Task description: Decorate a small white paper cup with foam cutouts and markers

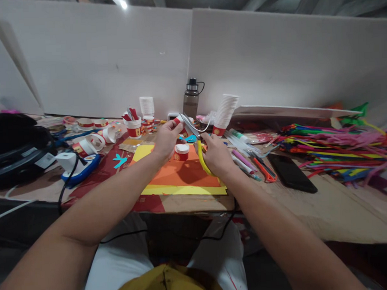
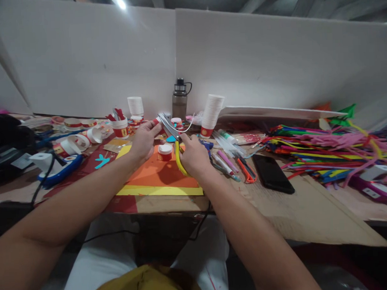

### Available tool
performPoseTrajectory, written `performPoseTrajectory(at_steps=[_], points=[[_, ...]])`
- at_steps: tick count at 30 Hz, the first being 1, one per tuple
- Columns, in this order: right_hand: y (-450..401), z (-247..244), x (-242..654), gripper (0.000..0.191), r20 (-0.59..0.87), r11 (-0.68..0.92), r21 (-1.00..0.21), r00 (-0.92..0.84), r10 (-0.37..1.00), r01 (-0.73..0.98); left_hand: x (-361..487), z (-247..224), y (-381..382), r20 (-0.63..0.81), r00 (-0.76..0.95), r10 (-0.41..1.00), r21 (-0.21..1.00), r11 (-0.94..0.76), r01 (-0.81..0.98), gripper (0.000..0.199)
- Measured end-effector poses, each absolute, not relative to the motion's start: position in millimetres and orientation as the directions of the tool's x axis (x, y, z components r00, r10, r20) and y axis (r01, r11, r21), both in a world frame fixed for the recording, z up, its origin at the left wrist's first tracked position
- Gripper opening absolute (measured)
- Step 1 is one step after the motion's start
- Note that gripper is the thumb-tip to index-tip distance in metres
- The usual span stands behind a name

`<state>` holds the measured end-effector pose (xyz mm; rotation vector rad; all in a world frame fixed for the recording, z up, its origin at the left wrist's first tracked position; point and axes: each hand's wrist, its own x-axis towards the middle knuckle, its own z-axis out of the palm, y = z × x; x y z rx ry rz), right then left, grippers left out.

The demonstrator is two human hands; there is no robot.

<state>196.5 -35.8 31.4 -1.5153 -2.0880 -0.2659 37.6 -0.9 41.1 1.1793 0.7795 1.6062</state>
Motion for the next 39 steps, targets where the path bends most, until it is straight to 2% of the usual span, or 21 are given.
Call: performPoseTrajectory(at_steps=[7,12,14,18,24,34,39], points=[[-32,32,198,0.03,0.549,0.389,-0.136,-0.257,0.795,0.911,35,41,0,0.348,-0.061,0.935,0.867,-0.346,-0.36,0.015],[-35,35,196,0.028,0.517,0.386,-0.148,-0.261,0.815,0.911,31,46,3,0.222,-0.06,0.973,0.85,-0.223,-0.477,0.024],[-36,35,196,0.028,0.505,0.384,-0.149,-0.264,0.822,0.911,29,48,5,0.19,-0.078,0.979,0.84,-0.204,-0.503,0.022],[-39,34,196,0.031,0.51,0.385,-0.158,-0.259,0.82,0.909,31,46,5,0.241,-0.09,0.966,0.859,-0.255,-0.444,0.01],[-37,32,196,0.037,0.536,0.381,-0.196,-0.226,0.813,0.904,41,43,-4,0.323,-0.067,0.944,0.881,-0.326,-0.343,0.015],[-35,34,196,0.028,0.537,0.395,-0.159,-0.257,0.804,0.905,36,43,0,0.343,-0.046,0.938,0.879,-0.338,-0.336,0.021],[-33,34,197,0.025,0.531,0.402,-0.155,-0.267,0.804,0.902,33,46,2,0.278,-0.03,0.96,0.895,-0.27,-0.356,0.02]])
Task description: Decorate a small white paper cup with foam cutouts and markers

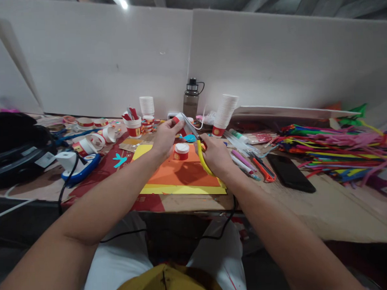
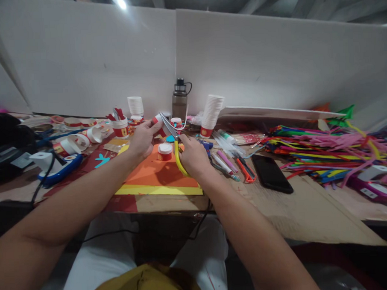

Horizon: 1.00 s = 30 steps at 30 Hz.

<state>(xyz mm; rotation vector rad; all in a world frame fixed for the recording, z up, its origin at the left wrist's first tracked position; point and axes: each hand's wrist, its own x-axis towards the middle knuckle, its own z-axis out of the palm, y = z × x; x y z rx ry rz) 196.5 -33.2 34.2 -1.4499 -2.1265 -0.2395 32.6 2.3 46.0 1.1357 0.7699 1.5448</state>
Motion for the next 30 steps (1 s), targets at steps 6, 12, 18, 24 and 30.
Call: performPoseTrajectory(at_steps=[6,12,18,24,30], points=[[-36,34,196,0.033,0.513,0.405,-0.191,-0.261,0.818,0.894,35,44,3,0.31,-0.066,0.948,0.886,-0.314,-0.343,0.019],[-33,31,197,0.037,0.529,0.403,-0.244,-0.227,0.817,0.882,42,40,-3,0.34,-0.029,0.94,0.895,-0.332,-0.299,0.022],[-34,32,196,0.035,0.544,0.398,-0.205,-0.234,0.806,0.894,41,41,-1,0.368,-0.02,0.93,0.889,-0.358,-0.286,0.024],[-35,35,195,0.032,0.534,0.397,-0.2,-0.239,0.811,0.896,40,41,-2,0.357,-0.017,0.934,0.88,-0.343,-0.328,0.025],[-33,34,197,0.031,0.536,0.439,-0.225,-0.266,0.801,0.87,40,41,-2,0.366,-0.034,0.93,0.867,-0.354,-0.35,0.023]])
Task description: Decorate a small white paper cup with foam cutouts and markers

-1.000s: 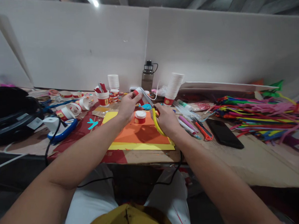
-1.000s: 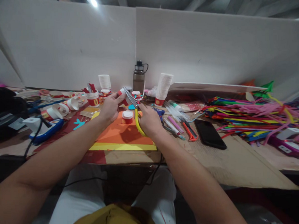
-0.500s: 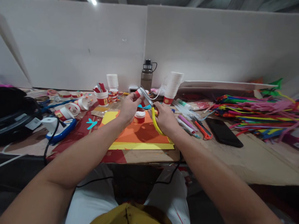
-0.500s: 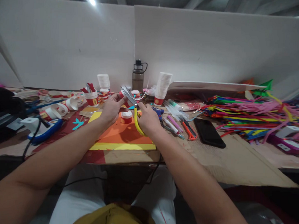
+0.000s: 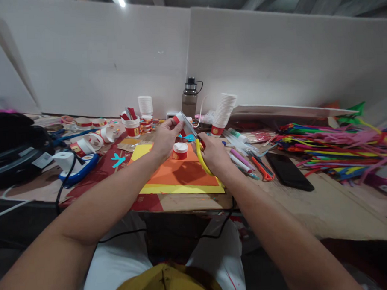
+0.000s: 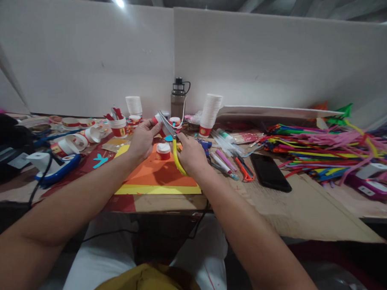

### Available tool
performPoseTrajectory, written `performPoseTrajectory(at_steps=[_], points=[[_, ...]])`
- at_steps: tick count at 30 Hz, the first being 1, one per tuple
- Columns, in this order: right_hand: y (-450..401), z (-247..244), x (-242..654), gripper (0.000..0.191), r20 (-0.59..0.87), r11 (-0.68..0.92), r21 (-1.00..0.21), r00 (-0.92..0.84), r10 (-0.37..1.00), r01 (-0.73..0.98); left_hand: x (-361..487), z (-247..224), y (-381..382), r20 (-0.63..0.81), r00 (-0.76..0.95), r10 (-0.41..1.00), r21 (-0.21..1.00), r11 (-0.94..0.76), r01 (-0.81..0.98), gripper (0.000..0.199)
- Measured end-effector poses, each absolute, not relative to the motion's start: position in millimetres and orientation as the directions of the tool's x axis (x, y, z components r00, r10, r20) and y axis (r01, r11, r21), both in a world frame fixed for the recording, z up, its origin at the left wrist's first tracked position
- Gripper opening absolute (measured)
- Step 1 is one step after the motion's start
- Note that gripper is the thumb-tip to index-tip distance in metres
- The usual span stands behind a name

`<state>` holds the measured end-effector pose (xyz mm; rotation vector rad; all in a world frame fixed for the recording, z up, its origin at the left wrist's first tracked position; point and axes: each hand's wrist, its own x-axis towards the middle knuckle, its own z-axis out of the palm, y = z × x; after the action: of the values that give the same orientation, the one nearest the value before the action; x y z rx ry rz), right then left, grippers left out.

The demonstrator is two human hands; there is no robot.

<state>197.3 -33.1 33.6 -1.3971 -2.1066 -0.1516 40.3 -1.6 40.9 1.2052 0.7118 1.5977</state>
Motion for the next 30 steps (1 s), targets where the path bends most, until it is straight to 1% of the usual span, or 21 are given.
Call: performPoseTrajectory(at_steps=[5,9,14,17,20,22,25,27,30], points=[[-33,33,198,0.032,0.525,0.44,-0.274,-0.251,0.813,0.855,41,34,0,0.399,-0.008,0.917,0.894,-0.39,-0.221,0.017],[-31,34,197,0.029,0.53,0.463,-0.322,-0.247,0.811,0.826,39,35,-1,0.425,0.004,0.905,0.891,-0.418,-0.176,0.014],[-29,34,197,0.027,0.548,0.481,-0.349,-0.241,0.801,0.804,40,36,-2,0.428,0.018,0.903,0.885,-0.415,-0.21,0.02],[-27,33,199,0.026,0.547,0.488,-0.359,-0.244,0.801,0.796,44,32,1,0.422,0.026,0.906,0.868,-0.395,-0.302,0.019],[-25,32,201,0.025,0.523,0.503,-0.404,-0.258,0.812,0.764,45,26,7,0.405,0.042,0.913,0.856,-0.362,-0.37,0.018],[-23,31,203,0.025,0.509,0.51,-0.451,-0.259,0.821,0.732,44,25,10,0.426,0.04,0.904,0.852,-0.386,-0.352,0.019],[-22,32,205,0.025,0.5,0.532,-0.52,-0.267,0.824,0.668,38,28,13,0.485,0.027,0.874,0.849,-0.464,-0.255,0.02],[-22,33,205,0.025,0.496,0.552,-0.556,-0.285,0.82,0.621,34,31,14,0.499,0.001,0.867,0.847,-0.487,-0.213,0.014],[-23,35,205,0.026,0.476,0.562,-0.592,-0.313,0.822,0.578,27,35,17,0.487,-0.064,0.871,0.845,-0.488,-0.219,0.007]])
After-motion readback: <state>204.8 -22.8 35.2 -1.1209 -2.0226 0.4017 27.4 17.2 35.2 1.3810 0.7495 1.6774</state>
